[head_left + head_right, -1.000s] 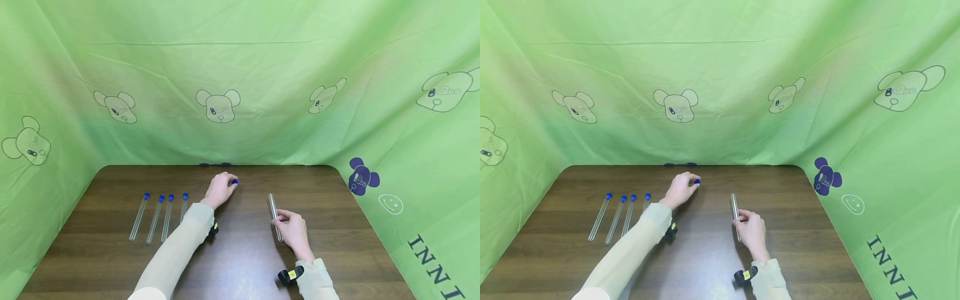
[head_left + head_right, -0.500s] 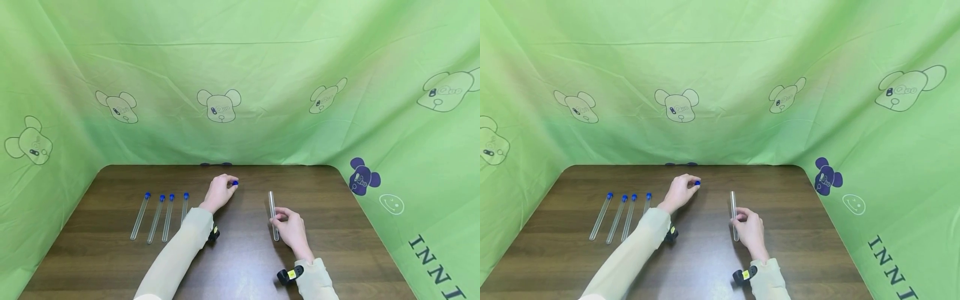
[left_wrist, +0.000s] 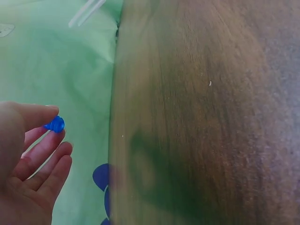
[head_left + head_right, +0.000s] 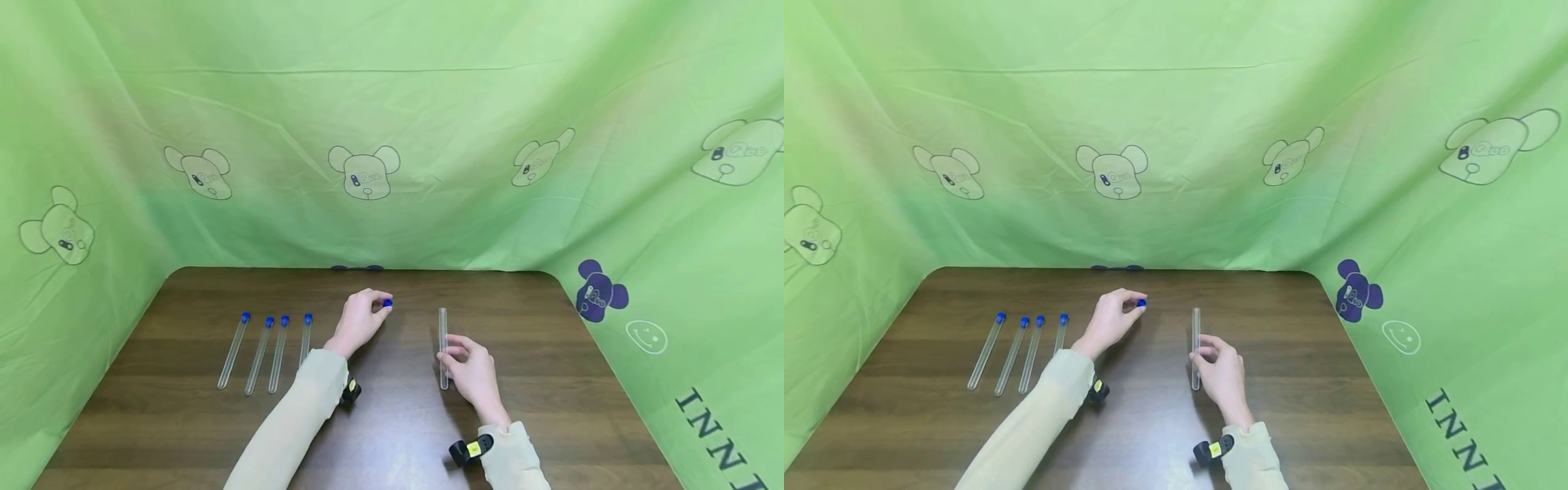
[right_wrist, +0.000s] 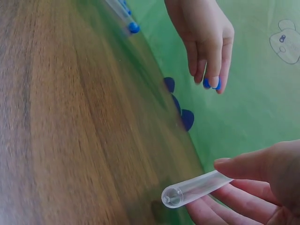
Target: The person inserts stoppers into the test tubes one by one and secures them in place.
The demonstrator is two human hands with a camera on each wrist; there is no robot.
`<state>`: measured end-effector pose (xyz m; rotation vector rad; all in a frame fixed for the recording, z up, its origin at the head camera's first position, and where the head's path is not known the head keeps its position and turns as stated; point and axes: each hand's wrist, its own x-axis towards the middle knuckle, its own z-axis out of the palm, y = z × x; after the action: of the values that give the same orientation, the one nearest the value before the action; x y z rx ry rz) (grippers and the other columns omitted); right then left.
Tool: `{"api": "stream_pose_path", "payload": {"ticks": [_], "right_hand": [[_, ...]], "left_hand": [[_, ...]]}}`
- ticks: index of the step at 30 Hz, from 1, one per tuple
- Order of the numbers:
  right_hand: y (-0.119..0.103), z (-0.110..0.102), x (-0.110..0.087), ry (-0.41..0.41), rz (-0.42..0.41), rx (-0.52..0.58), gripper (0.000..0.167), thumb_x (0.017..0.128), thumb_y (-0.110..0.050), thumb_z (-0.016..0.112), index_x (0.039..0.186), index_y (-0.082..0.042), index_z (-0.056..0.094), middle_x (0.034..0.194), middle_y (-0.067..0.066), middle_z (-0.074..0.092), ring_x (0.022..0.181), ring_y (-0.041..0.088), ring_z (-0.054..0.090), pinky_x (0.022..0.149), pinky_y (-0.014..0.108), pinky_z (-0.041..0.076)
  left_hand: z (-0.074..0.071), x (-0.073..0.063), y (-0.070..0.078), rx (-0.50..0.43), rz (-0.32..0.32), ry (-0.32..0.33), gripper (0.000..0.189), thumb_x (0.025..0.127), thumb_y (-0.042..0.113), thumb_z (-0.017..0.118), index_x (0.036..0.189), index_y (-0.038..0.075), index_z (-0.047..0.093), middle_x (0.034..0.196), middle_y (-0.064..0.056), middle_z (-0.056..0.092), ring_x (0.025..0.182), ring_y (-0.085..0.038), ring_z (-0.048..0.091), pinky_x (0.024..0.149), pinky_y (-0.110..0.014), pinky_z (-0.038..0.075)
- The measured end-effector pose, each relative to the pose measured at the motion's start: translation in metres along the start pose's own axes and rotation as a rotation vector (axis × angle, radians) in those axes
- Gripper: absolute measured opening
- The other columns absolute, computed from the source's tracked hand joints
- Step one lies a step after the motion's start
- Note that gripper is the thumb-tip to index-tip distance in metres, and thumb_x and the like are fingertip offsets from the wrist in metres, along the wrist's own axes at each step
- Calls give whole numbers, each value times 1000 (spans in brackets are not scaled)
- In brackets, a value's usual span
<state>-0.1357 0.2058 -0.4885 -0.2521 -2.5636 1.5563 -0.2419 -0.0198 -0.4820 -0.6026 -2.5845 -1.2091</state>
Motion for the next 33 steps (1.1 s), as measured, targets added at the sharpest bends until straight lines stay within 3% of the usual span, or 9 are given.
{"api": "stream_pose_path", "payload": {"ticks": [11,19,33], "right_hand": [[-1,10,0,-16,0,47,36,86,3,78,121,1,70,95,15,76,70,25,74,59,30,59],[-6,18,-3,-31,-5,69,34,84,6,77,118,1,70,91,14,75,67,24,73,57,29,58],[-15,32,-4,-90,-37,116,34,82,8,77,115,3,70,89,14,75,66,27,73,58,32,59]], "left_hand": [[-2,-13,0,-71,1,29,22,91,8,77,112,5,77,95,-3,71,88,-20,69,80,-30,55],[-4,-17,-5,-153,-47,61,22,91,7,77,112,5,77,98,-4,75,91,-18,71,82,-30,56],[-31,-12,6,-303,-144,70,21,91,11,77,112,7,78,98,-3,76,91,-17,71,83,-30,56]]}}
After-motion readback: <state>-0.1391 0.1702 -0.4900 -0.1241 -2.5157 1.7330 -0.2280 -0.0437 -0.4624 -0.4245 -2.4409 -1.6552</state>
